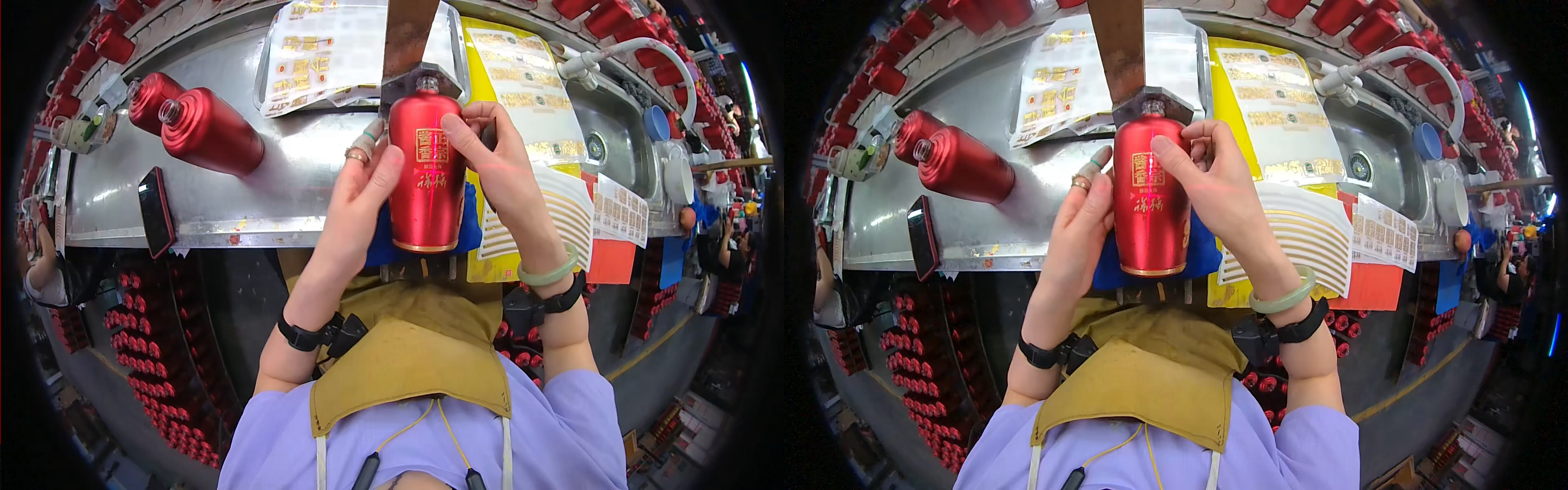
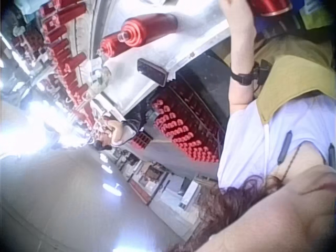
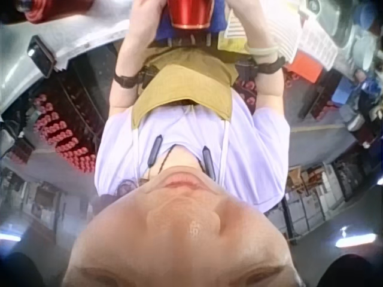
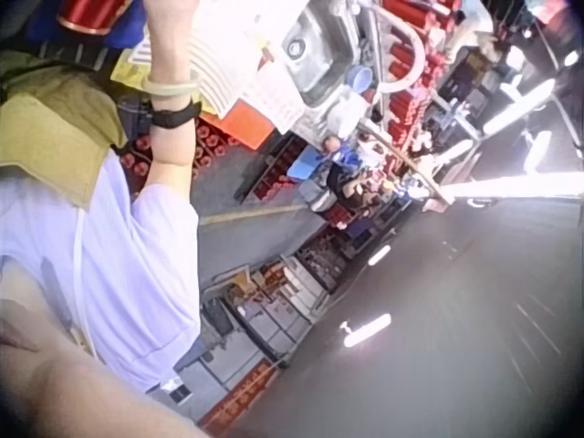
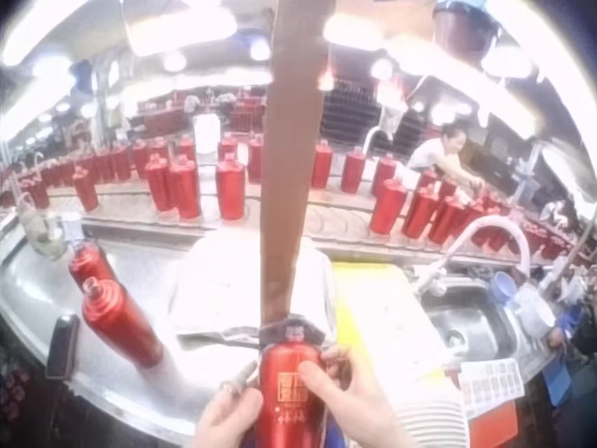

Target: Applying decorative labels and smoothing them onto red liquor bottles at a factory workstation.

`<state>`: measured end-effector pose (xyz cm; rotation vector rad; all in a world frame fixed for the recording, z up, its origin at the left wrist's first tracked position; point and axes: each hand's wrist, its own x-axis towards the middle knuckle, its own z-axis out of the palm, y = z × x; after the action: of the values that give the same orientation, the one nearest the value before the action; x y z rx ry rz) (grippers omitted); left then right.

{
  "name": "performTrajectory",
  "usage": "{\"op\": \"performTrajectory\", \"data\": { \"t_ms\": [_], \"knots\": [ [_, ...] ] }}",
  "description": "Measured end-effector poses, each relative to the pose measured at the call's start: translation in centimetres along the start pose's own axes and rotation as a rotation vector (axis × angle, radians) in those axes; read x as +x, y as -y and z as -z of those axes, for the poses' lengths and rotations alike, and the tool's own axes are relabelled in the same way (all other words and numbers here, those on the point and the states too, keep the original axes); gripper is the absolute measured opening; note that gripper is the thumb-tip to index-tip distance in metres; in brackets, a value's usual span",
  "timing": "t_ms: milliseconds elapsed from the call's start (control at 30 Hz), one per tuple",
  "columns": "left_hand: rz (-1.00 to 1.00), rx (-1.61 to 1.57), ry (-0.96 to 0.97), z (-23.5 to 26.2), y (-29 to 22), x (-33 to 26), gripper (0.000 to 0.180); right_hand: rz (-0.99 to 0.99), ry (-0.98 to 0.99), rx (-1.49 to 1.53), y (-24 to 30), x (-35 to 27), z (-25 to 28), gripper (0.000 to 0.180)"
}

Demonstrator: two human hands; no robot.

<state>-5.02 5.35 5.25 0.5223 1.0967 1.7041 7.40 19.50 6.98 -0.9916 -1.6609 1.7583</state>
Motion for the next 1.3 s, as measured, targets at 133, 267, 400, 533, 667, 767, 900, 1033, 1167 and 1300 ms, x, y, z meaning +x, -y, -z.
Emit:
{"op": "performTrajectory", "data": {
  "t_ms": [133,267,400,533,667,767,900,1033,1167,1300],
  "knots": [
    [0.015,0.015,0.007,0.4,0.1,0.5,0.061,0.0,-0.014,-0.006,-0.2,-0.2,-0.2,0.046],
    [-0.027,0.229,0.005,-0.4,0.3,0.3,0.076,0.069,-0.022,-0.06,-0.4,-0.3,-0.4,0.053],
    [-0.028,0.127,0.019,-0.2,0.4,0.3,0.081,0.059,-0.009,-0.036,-0.5,-0.2,-0.6,0.055],
    [-0.05,0.134,0.003,-0.3,0.7,0.1,0.081,0.047,-0.011,-0.036,-0.4,-0.2,-0.8,0.054],
    [-0.031,0.077,-0.021,-0.7,0.1,0.2,0.076,0.04,-0.019,-0.071,-0.5,-0.1,-0.5,0.054],
    [-0.02,0.069,-0.043,-0.5,0.7,0.2,0.071,0.055,-0.002,-0.021,-0.6,0.0,-0.6,0.053],
    [-0.036,0.04,-0.066,-0.5,0.8,0.3,0.065,0.039,0.009,0.001,-0.2,0.1,-0.2,0.052],
    [0.044,-0.071,-0.084,-0.5,0.1,1.2,0.065,-0.032,0.013,0.041,-0.4,0.0,0.0,0.052],
    [-0.004,0.009,-0.081,-0.7,0.5,1.2,0.065,0.002,0.005,-0.022,-0.6,0.0,-0.1,0.053],
    [0.004,-0.018,-0.078,-0.6,0.6,1.2,0.066,0.01,0.0,0.0,-0.6,0.0,-0.1,0.051]
  ]
}}
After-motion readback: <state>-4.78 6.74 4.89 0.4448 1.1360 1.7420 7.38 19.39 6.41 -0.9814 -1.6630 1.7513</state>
